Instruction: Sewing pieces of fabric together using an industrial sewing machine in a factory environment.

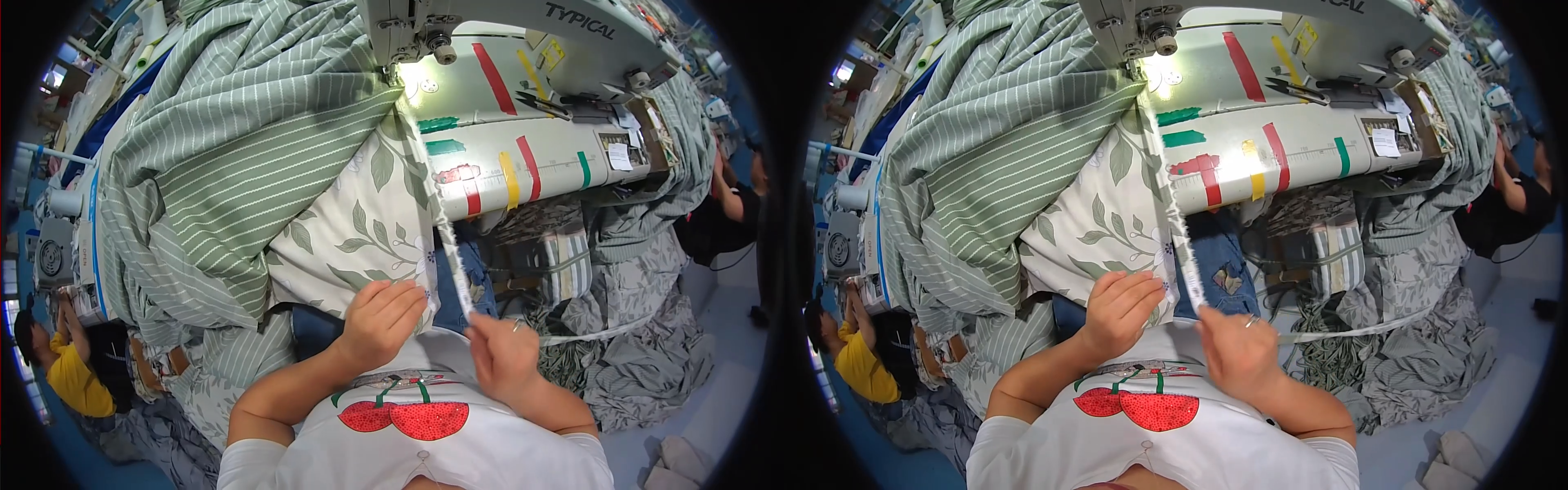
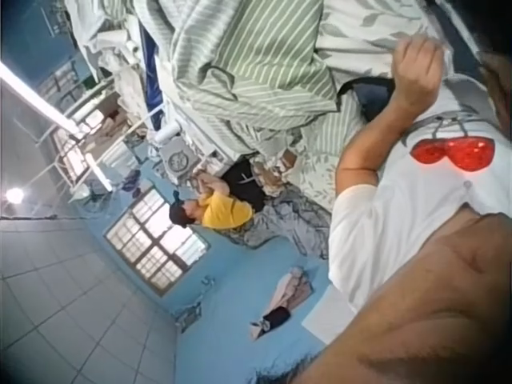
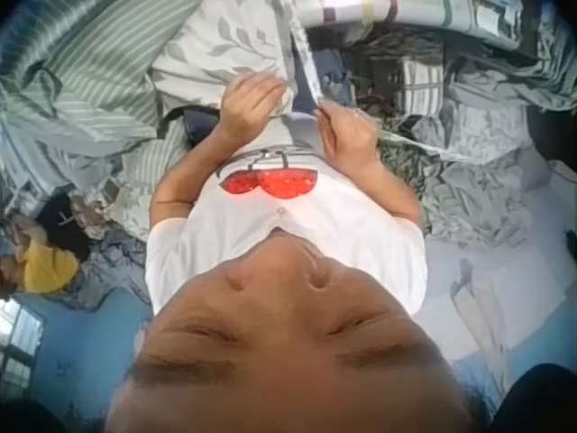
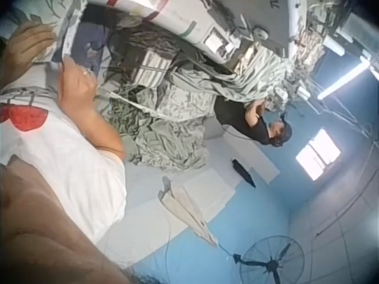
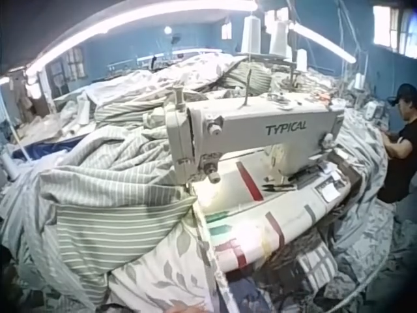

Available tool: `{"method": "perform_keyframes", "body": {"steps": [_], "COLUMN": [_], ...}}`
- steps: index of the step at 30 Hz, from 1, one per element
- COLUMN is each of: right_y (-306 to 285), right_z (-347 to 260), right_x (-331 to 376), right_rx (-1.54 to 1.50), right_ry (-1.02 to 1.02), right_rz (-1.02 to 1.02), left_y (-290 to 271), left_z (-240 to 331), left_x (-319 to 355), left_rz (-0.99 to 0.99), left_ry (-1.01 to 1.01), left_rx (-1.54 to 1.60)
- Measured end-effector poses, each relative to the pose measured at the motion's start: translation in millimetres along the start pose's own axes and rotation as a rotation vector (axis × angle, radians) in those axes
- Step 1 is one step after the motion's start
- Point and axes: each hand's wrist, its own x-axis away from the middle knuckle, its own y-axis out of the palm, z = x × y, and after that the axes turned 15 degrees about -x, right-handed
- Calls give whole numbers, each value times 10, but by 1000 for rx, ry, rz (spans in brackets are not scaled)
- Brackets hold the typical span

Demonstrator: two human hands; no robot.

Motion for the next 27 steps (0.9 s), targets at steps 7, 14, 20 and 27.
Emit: {"method": "perform_keyframes", "body": {"steps": [7, 14, 20, 27], "right_y": [189, 264, 282, 311], "right_z": [-71, -41, -52, -34], "right_x": [41, 137, 145, 163], "right_rx": [-22, 14, -4, -14], "right_ry": [-58, -69, -52, -45], "right_rz": [-106, -158, -172, -187], "left_y": [46, 106, 71, 64], "left_z": [105, 159, 186, 203], "left_x": [41, 190, 198, 150], "left_rz": [-14, 86, 77, 38], "left_ry": [33, 88, 105, 80], "left_rx": [39, 100, 113, 80]}}
